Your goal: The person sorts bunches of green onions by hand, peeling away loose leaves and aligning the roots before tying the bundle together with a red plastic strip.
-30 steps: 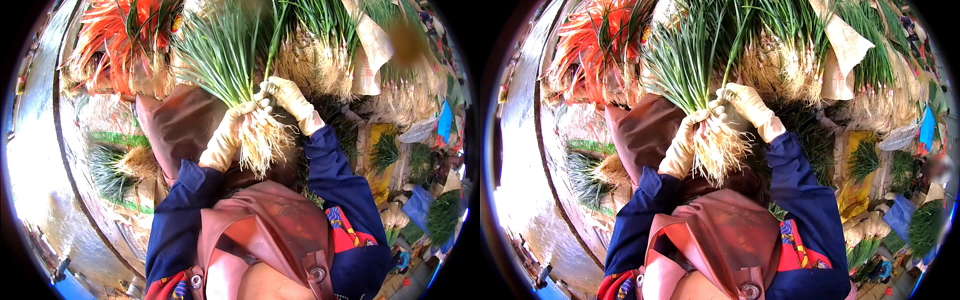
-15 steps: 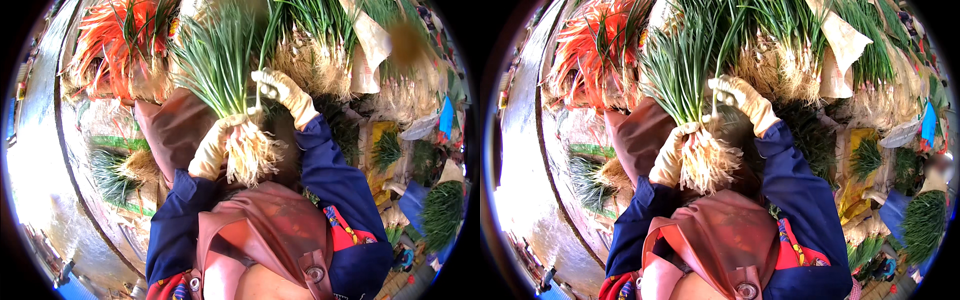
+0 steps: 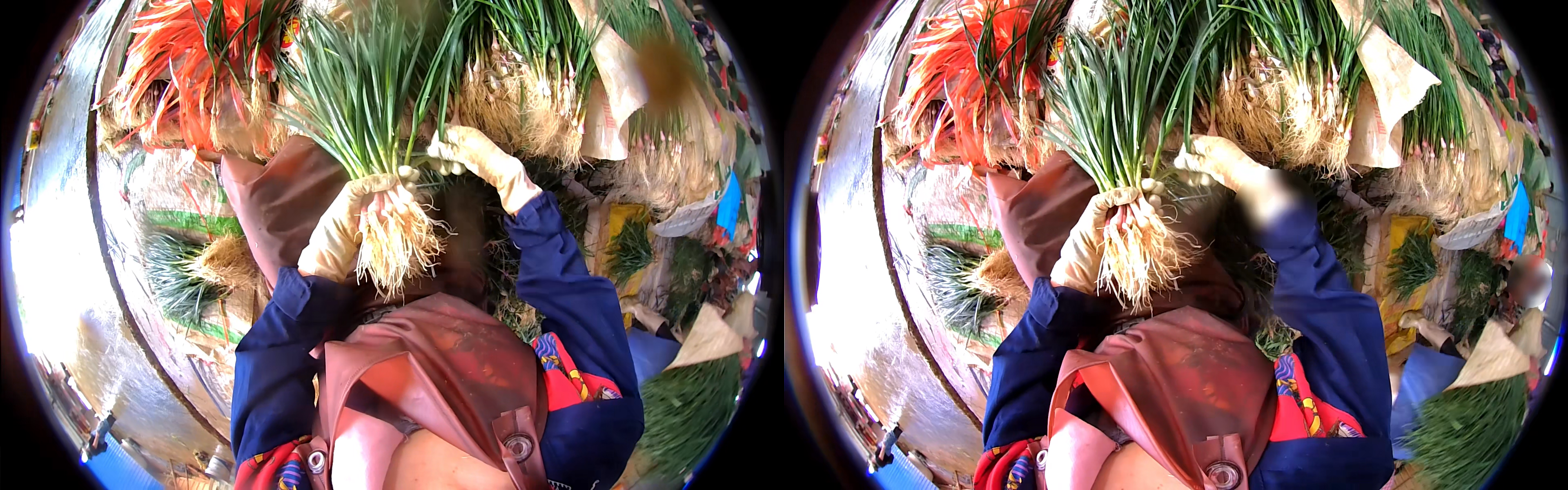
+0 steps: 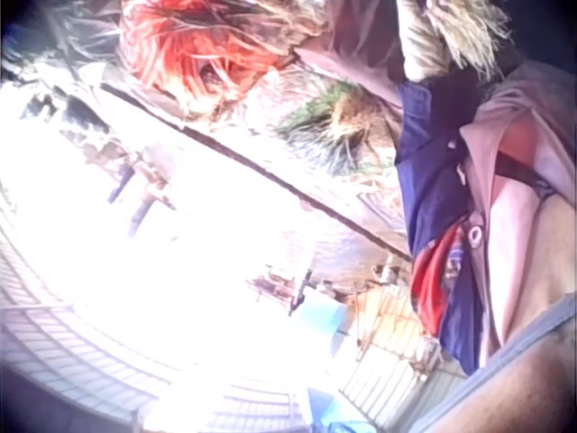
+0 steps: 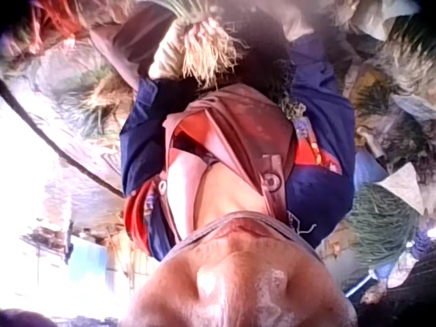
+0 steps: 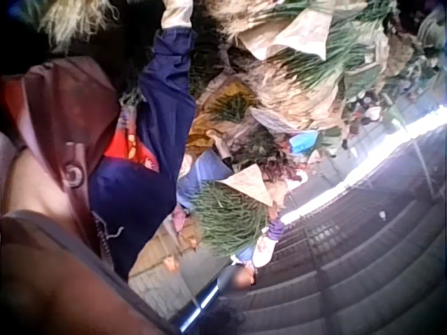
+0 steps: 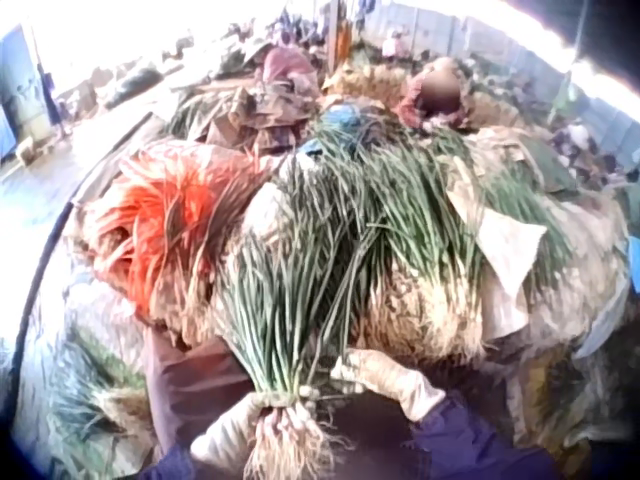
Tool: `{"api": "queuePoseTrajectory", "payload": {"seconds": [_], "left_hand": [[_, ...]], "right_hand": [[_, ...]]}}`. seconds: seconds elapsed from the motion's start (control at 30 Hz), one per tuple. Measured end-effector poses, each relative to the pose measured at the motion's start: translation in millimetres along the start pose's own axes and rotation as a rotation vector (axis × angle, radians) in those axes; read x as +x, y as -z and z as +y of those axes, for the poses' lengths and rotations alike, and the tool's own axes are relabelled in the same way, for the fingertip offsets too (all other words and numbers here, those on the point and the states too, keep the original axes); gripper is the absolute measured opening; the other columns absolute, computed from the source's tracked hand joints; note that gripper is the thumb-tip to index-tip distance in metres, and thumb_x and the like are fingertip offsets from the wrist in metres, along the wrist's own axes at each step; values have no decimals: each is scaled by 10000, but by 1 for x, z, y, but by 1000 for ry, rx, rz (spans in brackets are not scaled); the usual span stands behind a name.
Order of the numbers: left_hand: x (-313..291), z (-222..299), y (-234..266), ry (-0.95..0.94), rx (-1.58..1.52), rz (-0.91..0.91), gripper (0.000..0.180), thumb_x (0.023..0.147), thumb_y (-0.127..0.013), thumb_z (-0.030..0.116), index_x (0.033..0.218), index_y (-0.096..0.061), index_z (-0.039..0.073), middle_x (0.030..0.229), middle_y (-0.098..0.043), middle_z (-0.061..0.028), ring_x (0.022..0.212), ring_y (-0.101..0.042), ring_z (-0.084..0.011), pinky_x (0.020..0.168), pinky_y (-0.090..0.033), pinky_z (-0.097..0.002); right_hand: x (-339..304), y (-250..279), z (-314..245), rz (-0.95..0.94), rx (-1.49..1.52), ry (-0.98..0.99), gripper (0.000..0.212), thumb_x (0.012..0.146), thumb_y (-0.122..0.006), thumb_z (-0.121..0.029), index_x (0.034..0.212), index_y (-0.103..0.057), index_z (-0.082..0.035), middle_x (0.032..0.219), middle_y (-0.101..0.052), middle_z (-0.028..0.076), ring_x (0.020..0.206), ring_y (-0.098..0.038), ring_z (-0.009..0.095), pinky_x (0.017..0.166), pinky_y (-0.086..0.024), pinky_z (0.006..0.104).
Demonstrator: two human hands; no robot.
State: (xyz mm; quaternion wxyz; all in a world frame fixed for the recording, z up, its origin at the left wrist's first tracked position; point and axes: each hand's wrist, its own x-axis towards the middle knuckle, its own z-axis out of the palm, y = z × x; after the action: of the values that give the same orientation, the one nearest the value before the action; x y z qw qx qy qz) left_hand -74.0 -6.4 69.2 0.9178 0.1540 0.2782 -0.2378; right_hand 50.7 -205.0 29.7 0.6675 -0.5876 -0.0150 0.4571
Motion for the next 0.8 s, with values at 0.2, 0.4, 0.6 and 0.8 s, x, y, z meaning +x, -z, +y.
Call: {"api": "queuePoseTrajectory", "payload": {"seconds": [0.2, 0.4, 0.6, 0.8], "left_hand": [[-14, 10, -1, -66, -159, -32, 387, 821, -567, 95, 1193, -504, 8, 1087, -598, -90, 863, -600, -190, 826, -507, -350], [1, 5, -1, 20, -219, -194, 516, 839, -555, 67, 1330, -403, 30, 963, -599, -62, 834, -586, -164, 770, -507, -313], [14, 2, 24, -84, -211, -141, 499, 799, -590, 66, 1276, -458, 1, 1168, -559, -162, 1068, -555, -310, 996, -410, -454], [42, 2, 35, 125, -114, -489, 439, 813, -595, 116, 1211, -494, -40, 1163, -586, -190, 1113, -544, -297, 976, -432, -402]], "right_hand": [[-35, 59, 36, -367, -1592, -826, 390, 781, -641, -435, 748, -634, -46, 643, -620, 92, 574, -598, 226, 554, -468, 329], [35, 58, 24, 782, -1672, 289, 441, 867, -529, -493, 698, -568, -87, 544, -558, 101, 471, -551, 265, 480, -429, 373], [12, 8, -34, 417, -584, -142, 220, 892, -574, -239, 900, -626, -26, 765, -654, 20, 656, -567, 86, 619, -460, 253], [-9, -22, 8, -117, -49, 163, 263, 901, -565, -284, 1045, -627, -73, 742, -613, 9, 653, -589, 116, 621, -495, 240]]}}
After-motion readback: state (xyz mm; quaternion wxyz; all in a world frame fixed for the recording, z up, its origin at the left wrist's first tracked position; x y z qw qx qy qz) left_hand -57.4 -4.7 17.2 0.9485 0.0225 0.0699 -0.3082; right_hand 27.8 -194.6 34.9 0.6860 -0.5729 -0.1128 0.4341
